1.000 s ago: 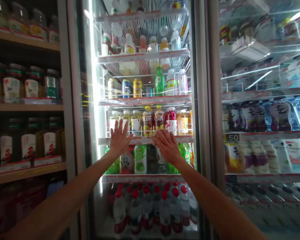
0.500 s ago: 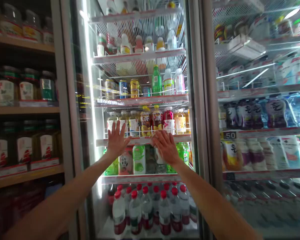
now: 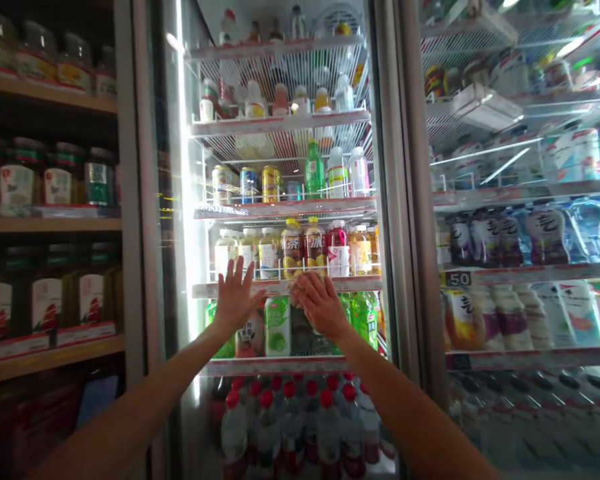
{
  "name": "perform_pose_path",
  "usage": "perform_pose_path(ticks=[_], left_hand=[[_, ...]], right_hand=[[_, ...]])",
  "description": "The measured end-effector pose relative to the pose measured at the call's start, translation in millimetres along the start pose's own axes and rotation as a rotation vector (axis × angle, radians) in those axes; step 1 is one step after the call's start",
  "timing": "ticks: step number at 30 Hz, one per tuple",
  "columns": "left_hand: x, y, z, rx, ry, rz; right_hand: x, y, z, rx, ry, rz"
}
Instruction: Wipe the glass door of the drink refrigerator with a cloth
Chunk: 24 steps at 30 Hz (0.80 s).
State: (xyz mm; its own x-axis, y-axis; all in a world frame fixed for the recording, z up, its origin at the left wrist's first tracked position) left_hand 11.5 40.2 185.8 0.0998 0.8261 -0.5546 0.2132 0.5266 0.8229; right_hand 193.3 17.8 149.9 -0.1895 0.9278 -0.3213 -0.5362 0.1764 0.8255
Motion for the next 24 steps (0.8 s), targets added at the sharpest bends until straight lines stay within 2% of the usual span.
perform_pose_path(ticks=[2, 4, 6, 8, 12, 14, 16, 19, 21, 22, 24], left_hand=[[5.1, -6, 0, 0.028, 0.021, 0.006], [8.5, -10, 0, 0.033, 0.027, 0.012], [9.6, -11, -1, 0.019, 0.022, 0.011], [9.5, -11, 0, 0.004, 0.018, -0.001], [9.0, -12, 1, 0.006, 0.025, -0.016], [9.7, -13, 1, 0.019, 0.033, -0.009], [11.1, -15, 1, 0.035, 0.035, -0.003], [12.8, -17, 1, 0.042, 0.026, -0.001], [13.1, -17, 1, 0.031, 0.02, -0.006], [13.0, -17, 1, 0.024, 0.017, -0.009], [12.8, -17, 2, 0.015, 0.015, -0.016]], right_hand=[[-4, -5, 18, 0.09, -0.015, 0.048], [-16, -9, 53, 0.297, -0.021, 0.157], [-23, -13, 76, 0.457, -0.006, 0.235], [-23, -11, 74, 0.483, 0.018, 0.242], [-5, -1, 15, 0.22, 0.057, 0.101], [0, -3, 0, 0.129, 0.045, 0.05], [-5, -12, 15, 0.18, 0.006, 0.088], [-22, -36, 67, 0.433, -0.045, 0.224], [-29, -47, 89, 0.553, -0.047, 0.277], [-30, -47, 91, 0.57, -0.039, 0.284], [-25, -40, 75, 0.531, -0.009, 0.268]])
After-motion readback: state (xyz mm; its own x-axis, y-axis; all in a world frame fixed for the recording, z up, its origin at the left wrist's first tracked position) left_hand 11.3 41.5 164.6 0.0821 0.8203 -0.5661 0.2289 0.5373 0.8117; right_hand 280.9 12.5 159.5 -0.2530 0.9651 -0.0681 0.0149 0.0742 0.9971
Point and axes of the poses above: each hand's wrist, its own y-axis towards the middle knuckle, its own x-axis out of the palm, z = x × y, the point moved 8 cm from there along y, towards the middle knuckle, and after that the axes turned 12 degrees about -z, right-handed, at the moved point
